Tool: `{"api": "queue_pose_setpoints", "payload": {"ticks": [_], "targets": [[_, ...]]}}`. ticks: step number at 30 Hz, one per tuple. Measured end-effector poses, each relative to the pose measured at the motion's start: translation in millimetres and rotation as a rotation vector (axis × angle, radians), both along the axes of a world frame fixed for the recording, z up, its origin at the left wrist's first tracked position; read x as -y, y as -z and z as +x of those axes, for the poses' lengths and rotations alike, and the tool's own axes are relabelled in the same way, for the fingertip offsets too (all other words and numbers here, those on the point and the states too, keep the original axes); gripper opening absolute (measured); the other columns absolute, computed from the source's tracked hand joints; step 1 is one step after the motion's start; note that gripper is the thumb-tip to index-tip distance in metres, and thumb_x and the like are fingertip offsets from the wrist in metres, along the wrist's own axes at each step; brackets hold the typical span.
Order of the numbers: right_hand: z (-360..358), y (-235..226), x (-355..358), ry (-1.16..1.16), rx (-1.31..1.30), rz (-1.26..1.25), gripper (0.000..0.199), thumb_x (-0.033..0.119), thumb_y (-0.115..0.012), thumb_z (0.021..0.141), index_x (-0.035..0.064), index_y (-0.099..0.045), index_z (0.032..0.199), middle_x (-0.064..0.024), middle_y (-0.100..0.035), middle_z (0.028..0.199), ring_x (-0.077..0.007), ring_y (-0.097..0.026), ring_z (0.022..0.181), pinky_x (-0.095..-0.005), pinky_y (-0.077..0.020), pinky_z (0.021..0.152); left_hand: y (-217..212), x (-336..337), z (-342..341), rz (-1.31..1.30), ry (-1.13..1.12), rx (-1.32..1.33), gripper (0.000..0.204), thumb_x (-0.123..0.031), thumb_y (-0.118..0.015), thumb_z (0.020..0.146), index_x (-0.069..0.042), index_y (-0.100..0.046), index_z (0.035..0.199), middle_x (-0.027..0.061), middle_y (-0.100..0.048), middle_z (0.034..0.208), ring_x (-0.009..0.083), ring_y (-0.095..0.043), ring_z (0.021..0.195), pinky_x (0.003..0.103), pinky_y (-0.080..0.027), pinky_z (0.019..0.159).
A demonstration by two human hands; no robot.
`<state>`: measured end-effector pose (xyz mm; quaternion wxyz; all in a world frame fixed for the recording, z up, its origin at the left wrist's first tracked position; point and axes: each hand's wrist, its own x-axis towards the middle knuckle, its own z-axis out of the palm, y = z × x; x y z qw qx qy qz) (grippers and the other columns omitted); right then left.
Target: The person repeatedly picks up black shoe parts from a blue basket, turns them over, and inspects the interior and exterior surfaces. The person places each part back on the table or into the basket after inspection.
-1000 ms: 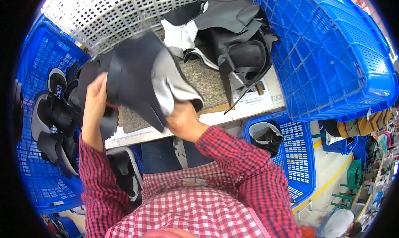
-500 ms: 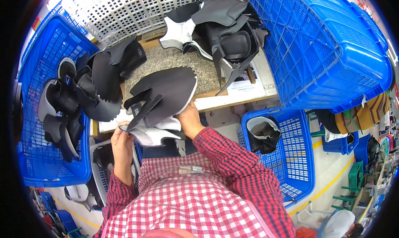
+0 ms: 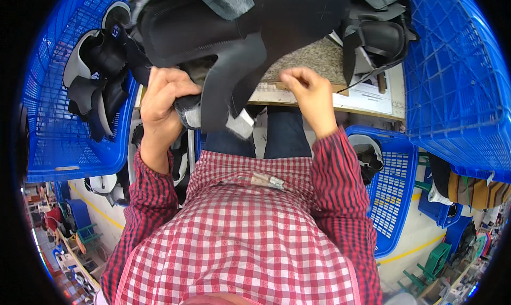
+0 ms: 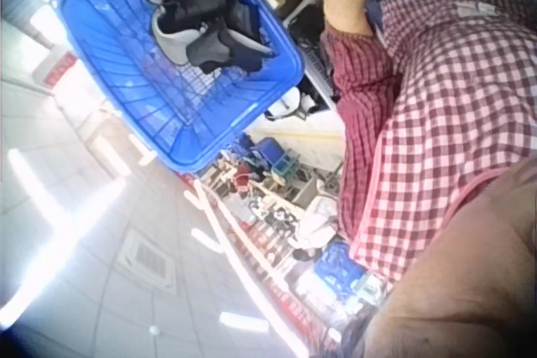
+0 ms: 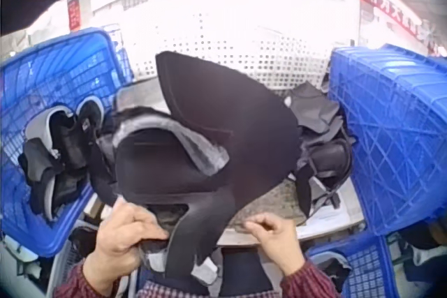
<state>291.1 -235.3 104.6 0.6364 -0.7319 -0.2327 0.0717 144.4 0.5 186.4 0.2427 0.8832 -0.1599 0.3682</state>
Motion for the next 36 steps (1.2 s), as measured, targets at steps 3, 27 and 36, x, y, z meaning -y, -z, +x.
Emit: {"api": "queue_pose_setpoints", "payload": {"ticks": [3,27,36], "targets": [[-32.7,-6.5,7.3,0.004,0.744,-0.025,0.019,0.010,-0.086,0.080,0.0093,-0.078,0.097,-0.0038,-0.075,0.093,-0.0214,-0.068,0.085,-0.0330,-0.0538,0.077,21.1,2.3,2.8,-0.091,0.016,-0.057,0.039,0.018,-0.063,0.060,-0.003,-0.073,0.091,0.0088,-0.066,0.091,0.0285,-0.062,0.092,0.034,-0.050,0.076],[-20.2,101.7,74.6,-0.420,-0.922,1.206,0.065,0.026,-0.060,0.104,-0.0003,-0.035,0.158,-0.0275,-0.040,0.158,-0.0415,-0.051,0.139,-0.0441,-0.0524,0.112,21.8,-21.9,-11.4,-0.702,0.187,-0.262,0.032,0.011,-0.081,0.076,-0.002,-0.079,0.105,0.0037,-0.067,0.096,0.0131,-0.061,0.092,0.025,-0.048,0.082],[-55.8,42.0,17.0,-0.891,-1.043,0.891,0.078,0.067,-0.029,0.108,-0.0010,-0.064,0.125,0.0067,-0.043,0.074,-0.0032,-0.031,0.056,-0.0198,-0.0300,0.052,7.6,-6.7,-11.9,-0.546,0.183,-0.352,0.035,0.016,-0.074,0.069,-0.001,-0.079,0.098,0.0033,-0.063,0.094,0.0137,-0.060,0.093,0.026,-0.047,0.081]]}}
